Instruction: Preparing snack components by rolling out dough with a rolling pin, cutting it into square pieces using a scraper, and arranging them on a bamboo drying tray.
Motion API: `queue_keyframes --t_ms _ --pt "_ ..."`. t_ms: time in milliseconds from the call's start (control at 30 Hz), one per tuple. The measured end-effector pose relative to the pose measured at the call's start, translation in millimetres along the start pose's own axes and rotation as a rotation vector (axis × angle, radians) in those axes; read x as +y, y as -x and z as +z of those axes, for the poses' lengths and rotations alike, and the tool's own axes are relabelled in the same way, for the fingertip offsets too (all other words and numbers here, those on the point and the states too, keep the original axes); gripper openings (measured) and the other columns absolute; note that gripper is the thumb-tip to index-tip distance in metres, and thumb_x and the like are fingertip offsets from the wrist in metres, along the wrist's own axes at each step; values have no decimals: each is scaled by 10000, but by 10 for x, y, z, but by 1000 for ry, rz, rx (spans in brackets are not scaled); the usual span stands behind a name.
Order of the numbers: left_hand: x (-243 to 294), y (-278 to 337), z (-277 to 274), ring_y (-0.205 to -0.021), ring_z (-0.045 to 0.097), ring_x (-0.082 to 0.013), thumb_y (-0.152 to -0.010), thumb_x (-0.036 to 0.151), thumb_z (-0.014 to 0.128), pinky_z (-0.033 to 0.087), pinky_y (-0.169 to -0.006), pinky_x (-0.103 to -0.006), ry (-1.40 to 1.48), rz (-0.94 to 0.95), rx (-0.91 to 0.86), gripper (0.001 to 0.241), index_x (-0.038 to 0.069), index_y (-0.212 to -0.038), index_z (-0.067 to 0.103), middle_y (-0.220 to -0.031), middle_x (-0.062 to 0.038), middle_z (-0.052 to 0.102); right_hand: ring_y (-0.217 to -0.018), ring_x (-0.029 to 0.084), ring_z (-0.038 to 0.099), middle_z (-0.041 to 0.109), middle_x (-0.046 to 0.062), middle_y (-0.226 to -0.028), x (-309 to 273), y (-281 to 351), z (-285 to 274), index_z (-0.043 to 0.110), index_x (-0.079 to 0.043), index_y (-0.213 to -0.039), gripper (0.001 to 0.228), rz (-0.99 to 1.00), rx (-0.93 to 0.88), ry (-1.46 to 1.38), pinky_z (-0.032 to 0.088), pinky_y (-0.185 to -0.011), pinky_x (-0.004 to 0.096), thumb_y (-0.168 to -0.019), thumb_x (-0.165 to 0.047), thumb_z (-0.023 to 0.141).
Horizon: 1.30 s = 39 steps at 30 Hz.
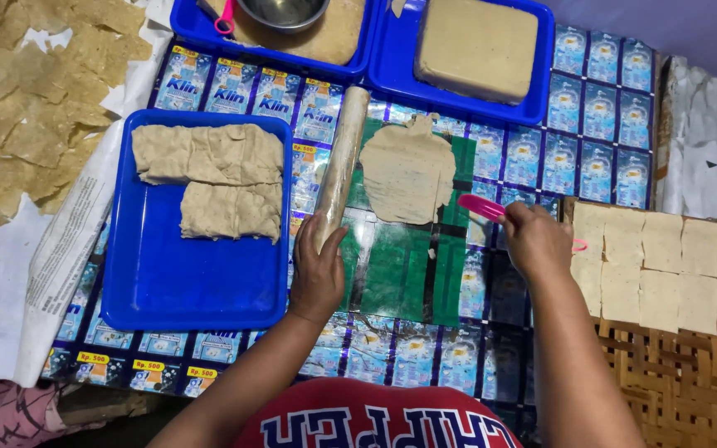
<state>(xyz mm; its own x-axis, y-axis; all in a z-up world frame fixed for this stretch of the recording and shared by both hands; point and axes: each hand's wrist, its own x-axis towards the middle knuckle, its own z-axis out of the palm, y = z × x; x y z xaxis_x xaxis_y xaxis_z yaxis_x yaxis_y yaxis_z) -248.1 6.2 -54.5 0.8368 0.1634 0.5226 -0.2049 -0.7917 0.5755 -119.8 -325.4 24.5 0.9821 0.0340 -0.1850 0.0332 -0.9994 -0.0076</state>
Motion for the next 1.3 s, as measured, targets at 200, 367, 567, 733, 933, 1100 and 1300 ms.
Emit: queue_keyframes --t_ms 200,367,567,733,933,1100,1300 --pt "13 15 1 -1444 385 -457 -968 43 507 358 -1176 -554 -15 11 0 401 145 -1335 632 -1455 -212 425 -1018 187 691 655 -63 -996 201 8 314 677 -378 -1031 121 -156 118 186 407 -993 412 -978 -440 588" --pt "-17 22 26 -1438 396 -453 -978 52 507 363 -1171 -550 -21 11 14 386 150 -1330 634 -1451 -208 435 -952 191 690 628 -50 -930 -19 -4 308 680 -365 -1002 106 -237 128 122 391 -1019 411 -964 -413 593" --pt "-18 31 14 -1433 401 -456 -961 55 505 364 -1171 -553 -9 10 7 407 154 -1336 628 -1452 -213 435 -842 173 673 576 -68 -825 -176 -59 391 679 -377 -918 50 -303 234 68 376 -968 382 -944 -376 636" --pt "-10 14 4 -1425 411 -460 -962 49 505 375 -1164 -558 -9 16 25 401 152 -1328 635 -1449 -212 439 -833 178 669 570 -63 -830 -343 -79 400 663 -371 -923 42 -350 264 55 386 -948 376 -940 -400 637" --pt "-19 20 10 -1418 420 -465 -958 44 512 376 -1159 -565 5 21 38 410 155 -1333 632 -1436 -218 446 -855 144 660 557 -93 -850 -553 -159 517 651 -400 -937 30 -372 288 60 378 -947 366 -915 -408 633" --pt "-29 17 12 -1413 426 -463 -960 49 519 380 -1157 -562 2 18 41 398 154 -1326 636 -1429 -220 454 -857 152 655 560 -73 -865 -751 -209 546 660 -388 -946 48 -423 269 31 373 -935 362 -902 -392 639" --pt "-26 12 -6 -1408 430 -466 -954 46 524 378 -1156 -566 14 16 39 401 150 -1326 634 -1424 -224 458 -886 192 671 584 -49 -894 -1162 -60 426 663 -356 -985 84 -397 192 -18 390 -917 386 -923 -391 619"
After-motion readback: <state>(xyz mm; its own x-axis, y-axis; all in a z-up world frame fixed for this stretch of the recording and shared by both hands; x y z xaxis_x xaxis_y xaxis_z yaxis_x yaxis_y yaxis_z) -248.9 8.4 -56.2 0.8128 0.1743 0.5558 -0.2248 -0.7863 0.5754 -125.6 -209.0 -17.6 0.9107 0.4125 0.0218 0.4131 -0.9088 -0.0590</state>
